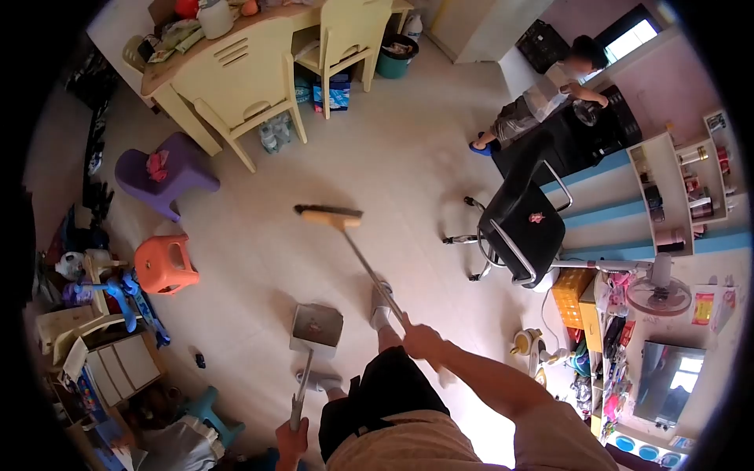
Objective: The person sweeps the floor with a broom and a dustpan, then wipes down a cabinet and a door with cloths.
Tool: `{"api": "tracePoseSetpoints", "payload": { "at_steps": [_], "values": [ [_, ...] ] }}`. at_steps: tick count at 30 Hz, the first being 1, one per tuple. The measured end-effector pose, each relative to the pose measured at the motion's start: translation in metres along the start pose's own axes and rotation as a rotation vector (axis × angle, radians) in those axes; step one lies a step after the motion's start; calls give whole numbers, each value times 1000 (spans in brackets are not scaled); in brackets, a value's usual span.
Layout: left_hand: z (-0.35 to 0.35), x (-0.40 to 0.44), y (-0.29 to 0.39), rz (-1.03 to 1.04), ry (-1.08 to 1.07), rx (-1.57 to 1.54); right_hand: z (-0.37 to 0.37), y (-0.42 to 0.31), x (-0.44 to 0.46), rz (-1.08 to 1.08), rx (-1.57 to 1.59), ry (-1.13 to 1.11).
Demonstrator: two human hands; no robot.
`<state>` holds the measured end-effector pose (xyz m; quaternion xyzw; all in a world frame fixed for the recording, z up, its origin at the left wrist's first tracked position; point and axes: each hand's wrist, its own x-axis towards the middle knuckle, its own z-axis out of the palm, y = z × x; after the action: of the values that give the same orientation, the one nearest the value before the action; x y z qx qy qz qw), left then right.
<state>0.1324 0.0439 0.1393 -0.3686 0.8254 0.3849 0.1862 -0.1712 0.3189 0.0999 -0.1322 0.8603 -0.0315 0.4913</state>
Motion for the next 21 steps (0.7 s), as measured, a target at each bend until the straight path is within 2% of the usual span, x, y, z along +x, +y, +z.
{"api": "tracePoseSetpoints", "payload": {
  "at_steps": [1, 3, 4, 5, 10, 12, 13, 14, 16, 19, 21],
  "values": [
    [-3, 5, 9, -68, -11, -47, 9, -1, 15, -1, 6, -1],
    [-5, 9, 19, -143, -10, -93, 18, -6, 35, -3, 255, 14],
    [-7, 11, 20, -168, -48, -61, 29, -13, 28, -9, 174, 23],
    [-9, 11, 19, -192, -88, -29, 40, -15, 18, 13, 231, -11],
    [4, 3, 7, -185, -94, -25, 56, -32, -62, 14, 292, -240],
    [7, -1, 2, -84, 12, -20, 72, -23, -80, -84, 336, -258],
    [7, -1, 0, -85, 18, -23, 70, -18, -86, -176, 373, -280],
    [6, -1, -5, -68, 23, -19, 65, -14, -89, -179, 380, -263],
    [0, -3, -10, -91, -10, 76, 50, -12, -104, -210, 505, -446],
    [-20, -7, 6, -69, -8, 103, 36, -9, -123, -174, 394, -422],
    [-22, 1, 6, -81, 10, 146, 14, 1, -133, -131, 449, -395]
  ]
}}
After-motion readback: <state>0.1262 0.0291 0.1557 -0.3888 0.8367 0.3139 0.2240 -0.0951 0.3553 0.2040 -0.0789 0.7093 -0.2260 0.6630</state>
